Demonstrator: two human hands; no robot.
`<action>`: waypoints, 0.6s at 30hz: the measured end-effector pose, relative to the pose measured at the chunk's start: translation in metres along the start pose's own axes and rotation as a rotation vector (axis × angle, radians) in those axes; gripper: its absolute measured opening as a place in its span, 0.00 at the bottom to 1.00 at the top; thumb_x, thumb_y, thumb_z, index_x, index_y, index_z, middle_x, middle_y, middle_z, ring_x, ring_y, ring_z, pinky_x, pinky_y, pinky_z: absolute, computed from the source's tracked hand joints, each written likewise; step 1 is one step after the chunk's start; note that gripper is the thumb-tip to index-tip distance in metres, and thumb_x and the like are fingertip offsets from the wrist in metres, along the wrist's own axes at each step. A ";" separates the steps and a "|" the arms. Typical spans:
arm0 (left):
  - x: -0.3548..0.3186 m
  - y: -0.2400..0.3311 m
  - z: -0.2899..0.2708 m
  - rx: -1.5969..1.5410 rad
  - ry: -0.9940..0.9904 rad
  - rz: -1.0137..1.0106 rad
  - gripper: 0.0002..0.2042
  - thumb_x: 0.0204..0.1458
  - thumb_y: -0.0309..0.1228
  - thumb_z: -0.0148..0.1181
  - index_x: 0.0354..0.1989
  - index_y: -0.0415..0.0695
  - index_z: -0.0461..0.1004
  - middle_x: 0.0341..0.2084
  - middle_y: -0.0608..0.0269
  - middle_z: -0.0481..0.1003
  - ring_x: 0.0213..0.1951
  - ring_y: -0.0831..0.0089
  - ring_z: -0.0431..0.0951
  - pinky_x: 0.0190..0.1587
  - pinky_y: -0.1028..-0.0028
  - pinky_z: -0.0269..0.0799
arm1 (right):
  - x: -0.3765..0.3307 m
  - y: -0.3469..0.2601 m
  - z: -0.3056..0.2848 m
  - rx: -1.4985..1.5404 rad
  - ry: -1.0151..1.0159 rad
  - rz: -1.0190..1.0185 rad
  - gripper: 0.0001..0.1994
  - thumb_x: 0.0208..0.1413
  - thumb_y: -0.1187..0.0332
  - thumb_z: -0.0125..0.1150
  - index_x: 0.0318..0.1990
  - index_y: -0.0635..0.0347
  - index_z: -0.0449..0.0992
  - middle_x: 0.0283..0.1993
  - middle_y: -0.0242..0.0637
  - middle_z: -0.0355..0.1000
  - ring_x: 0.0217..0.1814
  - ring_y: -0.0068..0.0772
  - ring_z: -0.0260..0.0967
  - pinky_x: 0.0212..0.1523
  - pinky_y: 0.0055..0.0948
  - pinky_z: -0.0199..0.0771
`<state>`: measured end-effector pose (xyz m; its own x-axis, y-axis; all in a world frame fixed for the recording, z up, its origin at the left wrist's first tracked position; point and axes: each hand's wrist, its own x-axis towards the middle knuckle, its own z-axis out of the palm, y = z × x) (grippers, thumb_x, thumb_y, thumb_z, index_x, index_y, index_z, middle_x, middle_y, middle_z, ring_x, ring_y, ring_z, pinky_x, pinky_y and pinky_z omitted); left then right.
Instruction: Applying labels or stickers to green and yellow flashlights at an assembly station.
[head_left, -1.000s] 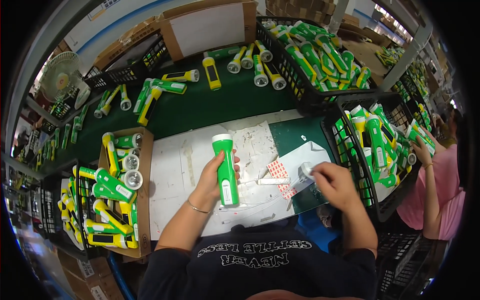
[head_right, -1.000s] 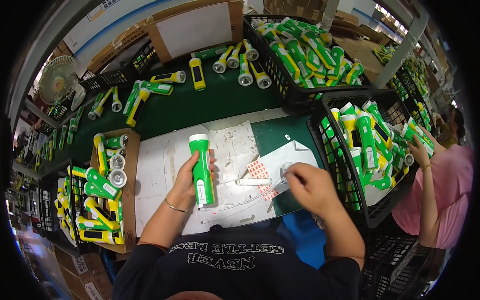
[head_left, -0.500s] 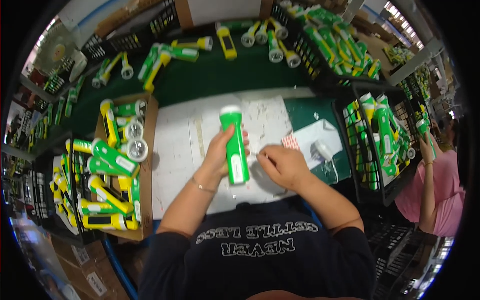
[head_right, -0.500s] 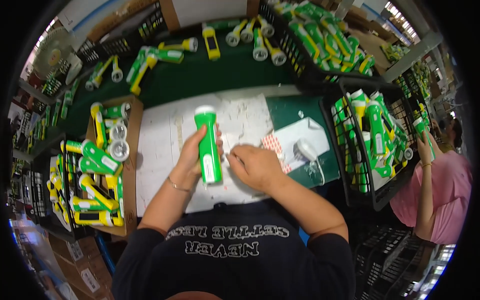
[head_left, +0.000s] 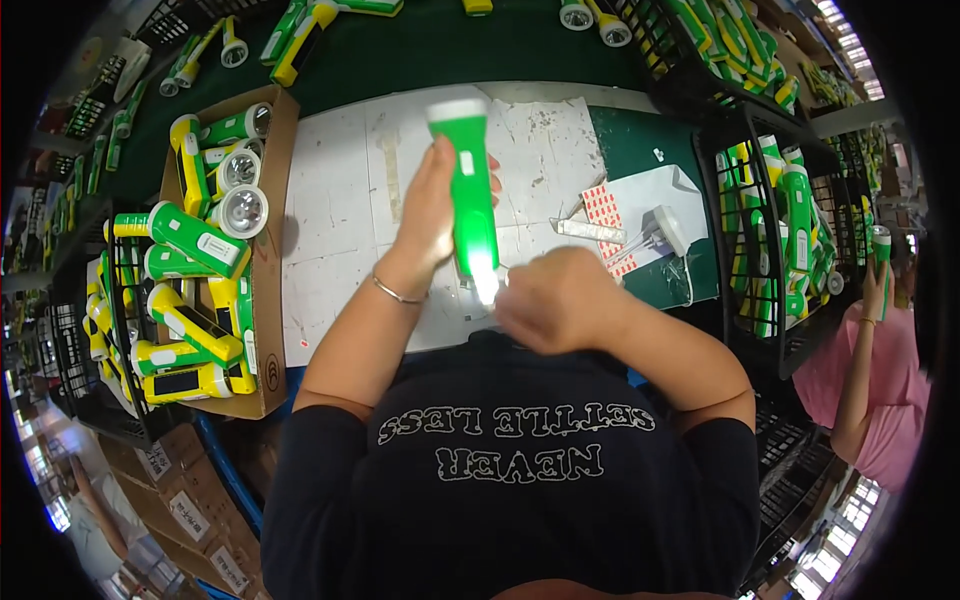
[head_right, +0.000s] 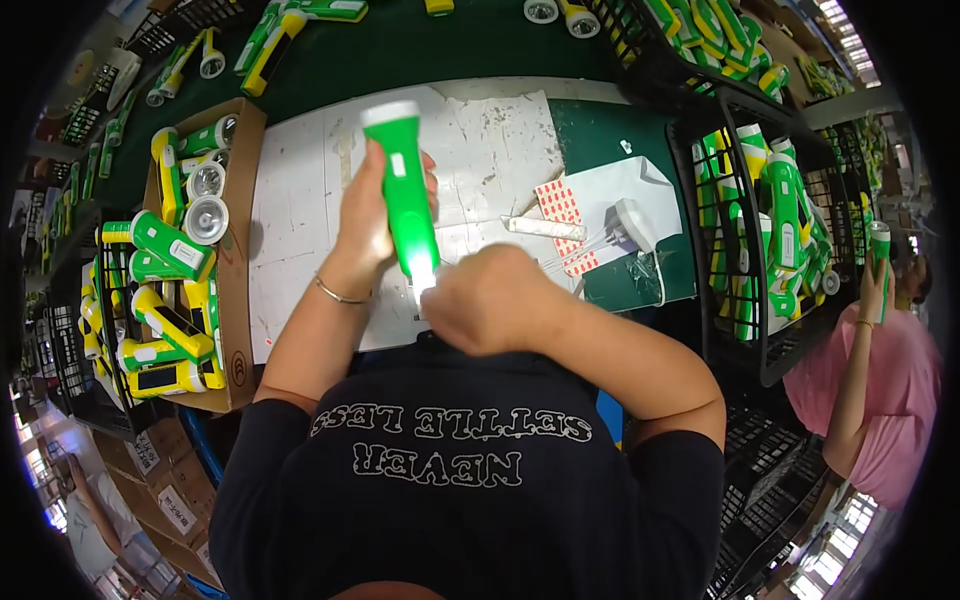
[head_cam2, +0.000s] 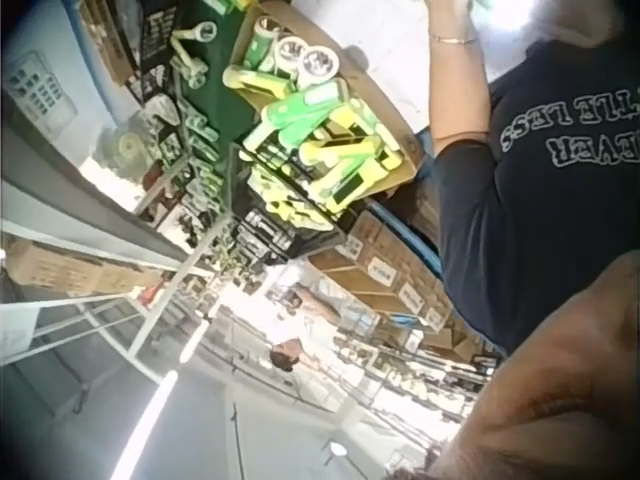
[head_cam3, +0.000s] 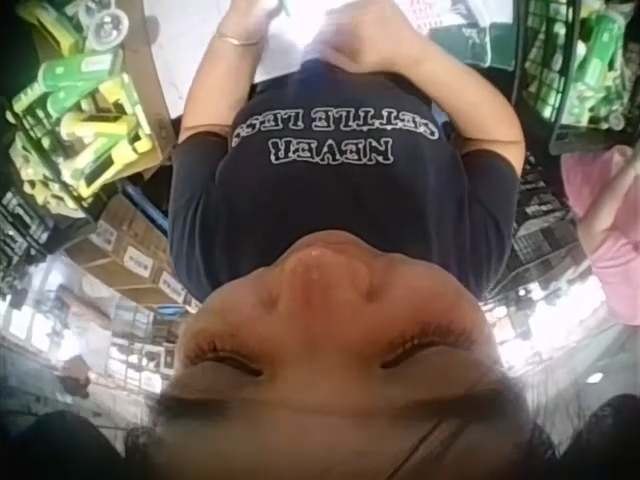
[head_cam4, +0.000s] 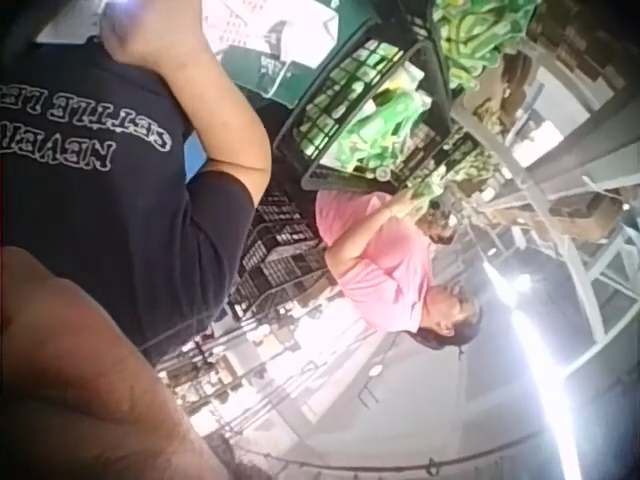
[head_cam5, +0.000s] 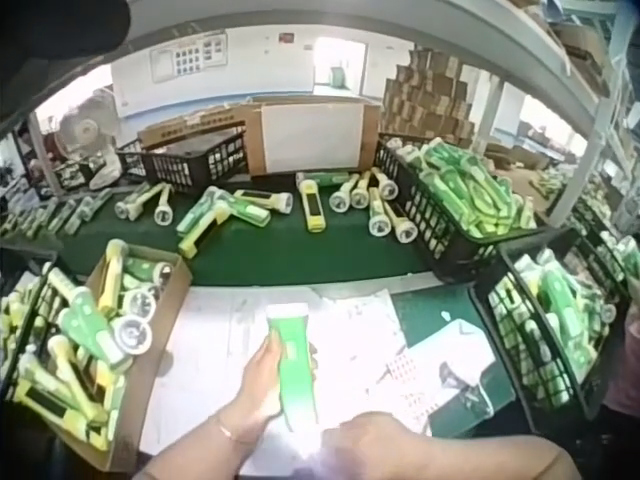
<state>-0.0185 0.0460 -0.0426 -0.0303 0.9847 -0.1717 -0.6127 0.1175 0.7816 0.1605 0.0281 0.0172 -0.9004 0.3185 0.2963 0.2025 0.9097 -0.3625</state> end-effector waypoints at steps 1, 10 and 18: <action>0.002 0.004 -0.002 -0.047 0.053 -0.016 0.26 0.58 0.54 0.38 0.44 0.40 0.63 0.33 0.56 0.71 0.29 0.73 0.72 0.30 0.73 0.72 | -0.007 -0.005 0.006 0.024 -0.059 -0.053 0.10 0.43 0.64 0.60 0.17 0.51 0.66 0.17 0.31 0.60 0.15 0.34 0.62 0.16 0.32 0.62; -0.007 0.000 0.009 -0.256 -0.181 -0.152 0.16 0.58 0.39 0.48 0.46 0.39 0.62 0.36 0.55 0.70 0.30 0.70 0.74 0.32 0.71 0.74 | 0.016 0.014 0.011 0.251 0.250 0.601 0.15 0.46 0.56 0.63 0.21 0.54 0.67 0.16 0.32 0.62 0.19 0.36 0.64 0.20 0.33 0.63; -0.027 0.030 0.031 0.288 -0.084 -0.176 0.17 0.54 0.33 0.55 0.48 0.39 0.60 0.35 0.59 0.71 0.33 0.76 0.73 0.33 0.75 0.73 | -0.007 0.056 -0.006 0.644 0.433 0.710 0.21 0.47 0.61 0.65 0.15 0.60 0.59 0.15 0.29 0.57 0.18 0.20 0.51 0.19 0.26 0.54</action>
<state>-0.0116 0.0272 0.0040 0.1285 0.9517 -0.2788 -0.3539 0.3067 0.8836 0.1799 0.0784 0.0002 -0.4148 0.9067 0.0765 0.2719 0.2038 -0.9405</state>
